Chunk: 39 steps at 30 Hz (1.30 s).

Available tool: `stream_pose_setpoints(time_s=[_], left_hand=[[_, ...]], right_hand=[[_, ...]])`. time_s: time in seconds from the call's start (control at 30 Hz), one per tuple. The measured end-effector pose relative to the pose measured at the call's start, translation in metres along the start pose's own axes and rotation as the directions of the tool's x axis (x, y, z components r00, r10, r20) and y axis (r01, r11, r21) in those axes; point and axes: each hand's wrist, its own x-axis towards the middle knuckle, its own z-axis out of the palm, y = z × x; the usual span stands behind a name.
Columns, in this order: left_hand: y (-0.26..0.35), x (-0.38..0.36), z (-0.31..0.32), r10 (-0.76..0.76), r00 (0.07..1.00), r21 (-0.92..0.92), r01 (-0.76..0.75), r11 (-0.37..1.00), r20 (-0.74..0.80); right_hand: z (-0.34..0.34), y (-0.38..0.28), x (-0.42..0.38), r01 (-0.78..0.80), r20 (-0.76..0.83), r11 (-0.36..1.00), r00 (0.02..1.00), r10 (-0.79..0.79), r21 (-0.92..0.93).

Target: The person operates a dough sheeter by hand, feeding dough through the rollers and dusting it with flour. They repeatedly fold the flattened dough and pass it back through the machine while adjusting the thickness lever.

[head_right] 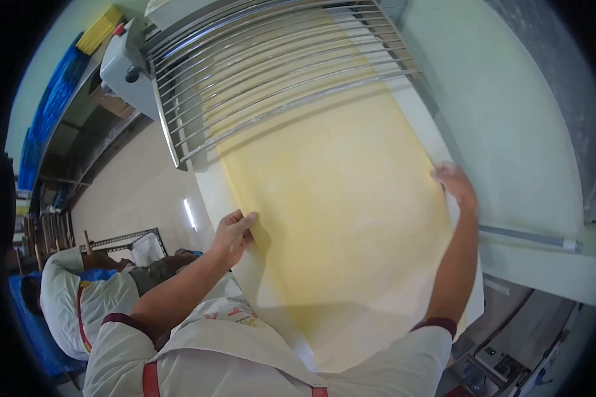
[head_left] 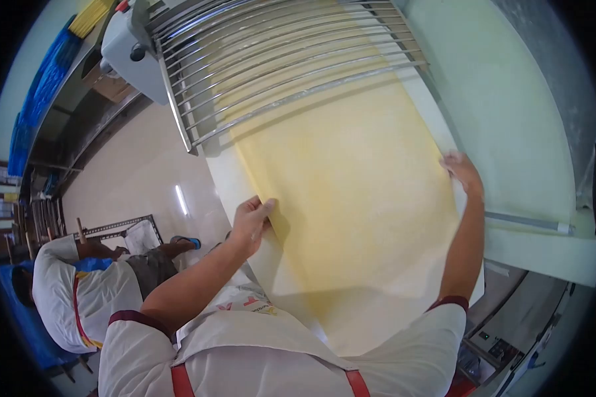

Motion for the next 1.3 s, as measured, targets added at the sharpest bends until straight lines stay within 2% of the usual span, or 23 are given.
stream_pose_setpoints(time_s=[0.07,0.17,0.2,0.27,0.37,0.43,0.47,0.53,0.63,0.7,0.8,0.87,0.9,0.93,0.97,1.07,1.17,1.2,1.27,1.3], left_hand=[[-0.013,-0.006,0.004,-0.035,0.999,-0.031,0.035,0.999,0.008],[-0.019,-0.017,0.024,-0.092,0.994,0.147,0.099,0.984,-0.056],[-0.023,-0.013,0.027,-0.080,0.991,0.174,0.097,0.980,-0.103],[0.001,-0.004,0.023,-0.021,0.998,0.194,0.031,0.981,-0.056],[0.058,0.012,0.010,0.116,0.993,0.184,-0.106,0.977,-0.039],[0.073,0.031,-0.005,0.169,0.985,0.097,-0.166,0.981,-0.021],[0.067,0.041,-0.011,0.148,0.989,0.062,-0.148,0.987,-0.007],[0.055,0.061,-0.021,0.112,0.993,-0.014,-0.112,0.994,0.020],[0.023,0.035,-0.007,0.102,0.994,0.032,-0.102,0.994,-0.026],[-0.015,0.006,0.000,-0.024,0.999,0.158,0.029,0.987,-0.034],[-0.046,-0.025,0.019,-0.006,1.000,0.209,0.010,0.978,-0.021],[-0.031,-0.026,0.029,0.045,0.999,0.175,-0.045,0.984,0.002],[-0.009,-0.023,0.029,0.072,0.997,0.232,-0.073,0.970,0.013],[0.017,-0.017,0.024,0.094,0.995,0.293,-0.096,0.951,0.020],[0.035,-0.009,0.019,0.076,0.996,0.218,-0.085,0.972,0.047],[0.061,0.014,0.005,0.142,0.988,0.068,-0.145,0.987,0.054],[0.033,0.047,-0.009,0.151,0.989,-0.022,-0.151,0.988,0.004],[0.027,0.048,-0.008,0.149,0.989,-0.057,-0.150,0.987,-0.021],[0.012,0.030,-0.003,0.097,0.995,0.040,-0.096,0.995,-0.033],[0.000,0.015,0.002,0.062,0.997,0.088,-0.059,0.994,-0.037]], right_hand=[[0.001,0.001,-0.027,-0.025,0.117,0.983,0.993,0.004,0.182],[0.016,0.000,-0.049,0.060,0.213,0.866,0.959,-0.189,0.497],[0.012,-0.002,-0.043,0.095,0.228,0.886,0.949,-0.218,0.453],[-0.005,-0.010,-0.018,0.176,0.243,0.914,0.930,-0.276,0.365],[-0.019,-0.068,-0.021,0.269,0.101,0.740,0.905,-0.413,0.616],[-0.005,-0.036,0.013,0.145,0.067,0.840,0.975,-0.210,0.523],[0.001,-0.022,0.021,0.070,0.043,0.876,0.994,-0.102,0.477],[0.009,-0.009,-0.004,0.099,0.040,0.871,0.990,-0.134,0.481],[0.014,0.038,-0.053,0.127,0.062,0.901,0.984,-0.167,0.414],[0.012,0.064,-0.078,0.017,0.208,0.871,0.969,-0.136,0.490],[0.016,0.041,-0.081,-0.038,0.312,0.892,0.943,-0.117,0.451],[0.001,0.004,-0.073,0.093,0.199,0.889,0.959,-0.200,0.448],[-0.012,-0.019,-0.064,0.163,0.143,0.882,0.958,-0.249,0.441],[-0.027,-0.042,-0.061,0.235,0.143,0.843,0.929,-0.341,0.484],[-0.036,-0.058,-0.057,0.300,0.138,0.794,0.893,-0.429,0.529],[-0.031,-0.047,-0.014,0.249,0.126,0.773,0.912,-0.389,0.583],[0.010,-0.013,0.002,0.027,0.043,0.874,0.998,-0.055,0.484],[0.011,-0.012,-0.007,0.037,0.031,0.870,0.998,-0.060,0.491],[0.013,0.002,-0.035,0.035,0.017,0.862,0.999,-0.050,0.505],[0.017,0.016,-0.047,0.036,0.084,0.866,0.992,-0.090,0.498]])
